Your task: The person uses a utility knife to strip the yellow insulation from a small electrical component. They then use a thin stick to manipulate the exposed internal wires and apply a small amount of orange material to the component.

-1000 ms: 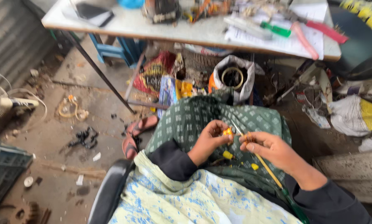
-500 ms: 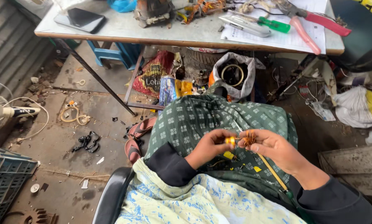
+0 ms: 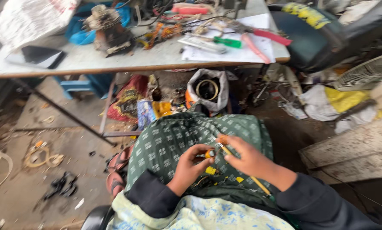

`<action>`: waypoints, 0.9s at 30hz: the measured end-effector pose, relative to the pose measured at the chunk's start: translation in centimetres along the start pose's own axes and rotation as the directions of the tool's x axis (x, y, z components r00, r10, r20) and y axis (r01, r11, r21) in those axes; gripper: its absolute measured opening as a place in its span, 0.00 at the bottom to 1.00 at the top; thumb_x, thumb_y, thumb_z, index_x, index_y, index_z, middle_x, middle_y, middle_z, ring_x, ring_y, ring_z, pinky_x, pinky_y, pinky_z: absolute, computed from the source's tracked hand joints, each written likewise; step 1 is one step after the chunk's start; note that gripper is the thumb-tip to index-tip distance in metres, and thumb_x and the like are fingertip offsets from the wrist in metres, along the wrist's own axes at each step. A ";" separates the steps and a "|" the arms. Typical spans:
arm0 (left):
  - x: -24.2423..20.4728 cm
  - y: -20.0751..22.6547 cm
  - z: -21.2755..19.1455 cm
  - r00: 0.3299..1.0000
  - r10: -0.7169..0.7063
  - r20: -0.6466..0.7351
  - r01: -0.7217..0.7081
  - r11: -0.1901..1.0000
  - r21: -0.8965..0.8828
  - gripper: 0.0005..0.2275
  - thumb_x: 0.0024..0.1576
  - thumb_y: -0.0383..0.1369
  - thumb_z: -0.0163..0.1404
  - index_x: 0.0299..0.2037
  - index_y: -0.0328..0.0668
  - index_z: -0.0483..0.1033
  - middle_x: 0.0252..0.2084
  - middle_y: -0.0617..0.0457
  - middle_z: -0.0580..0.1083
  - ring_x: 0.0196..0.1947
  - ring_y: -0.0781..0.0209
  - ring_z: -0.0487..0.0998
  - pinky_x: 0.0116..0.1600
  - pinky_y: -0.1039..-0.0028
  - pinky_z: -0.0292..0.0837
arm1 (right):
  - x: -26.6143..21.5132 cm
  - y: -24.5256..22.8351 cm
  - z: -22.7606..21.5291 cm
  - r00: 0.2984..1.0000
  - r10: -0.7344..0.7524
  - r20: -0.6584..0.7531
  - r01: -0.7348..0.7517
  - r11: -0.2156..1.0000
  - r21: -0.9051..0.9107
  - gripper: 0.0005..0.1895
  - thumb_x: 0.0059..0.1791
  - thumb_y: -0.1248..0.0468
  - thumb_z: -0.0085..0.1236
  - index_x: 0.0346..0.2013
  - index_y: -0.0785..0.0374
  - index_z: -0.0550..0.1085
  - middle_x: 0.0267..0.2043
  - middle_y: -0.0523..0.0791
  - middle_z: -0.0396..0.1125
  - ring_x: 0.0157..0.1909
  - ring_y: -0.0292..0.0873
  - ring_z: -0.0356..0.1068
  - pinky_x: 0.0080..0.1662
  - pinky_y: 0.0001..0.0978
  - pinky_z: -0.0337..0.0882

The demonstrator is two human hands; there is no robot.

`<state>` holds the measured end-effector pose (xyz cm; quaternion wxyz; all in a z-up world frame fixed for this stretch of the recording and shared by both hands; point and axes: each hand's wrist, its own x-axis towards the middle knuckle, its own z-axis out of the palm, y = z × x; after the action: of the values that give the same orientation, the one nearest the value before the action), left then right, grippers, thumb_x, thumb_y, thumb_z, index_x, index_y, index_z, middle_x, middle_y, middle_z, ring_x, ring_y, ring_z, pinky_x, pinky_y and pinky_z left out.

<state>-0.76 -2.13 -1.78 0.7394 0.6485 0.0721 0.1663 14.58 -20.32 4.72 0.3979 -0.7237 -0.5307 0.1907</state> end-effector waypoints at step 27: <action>4.9 -7.9 -3.1 0.991 -0.129 -0.036 0.108 0.931 -0.348 0.14 0.54 0.20 0.61 0.48 0.37 0.72 0.43 0.54 0.78 0.43 0.68 0.79 0.50 0.76 0.77 | 2.8 4.2 1.8 0.940 0.219 0.261 -0.147 0.952 -0.269 0.22 0.49 0.52 0.64 0.51 0.60 0.72 0.50 0.44 0.69 0.59 0.45 0.66 0.62 0.40 0.59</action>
<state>4.06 1.61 -9.51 0.8480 0.4980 0.1021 0.1502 16.93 -17.62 0.76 0.2041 -0.7783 -0.5323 0.2632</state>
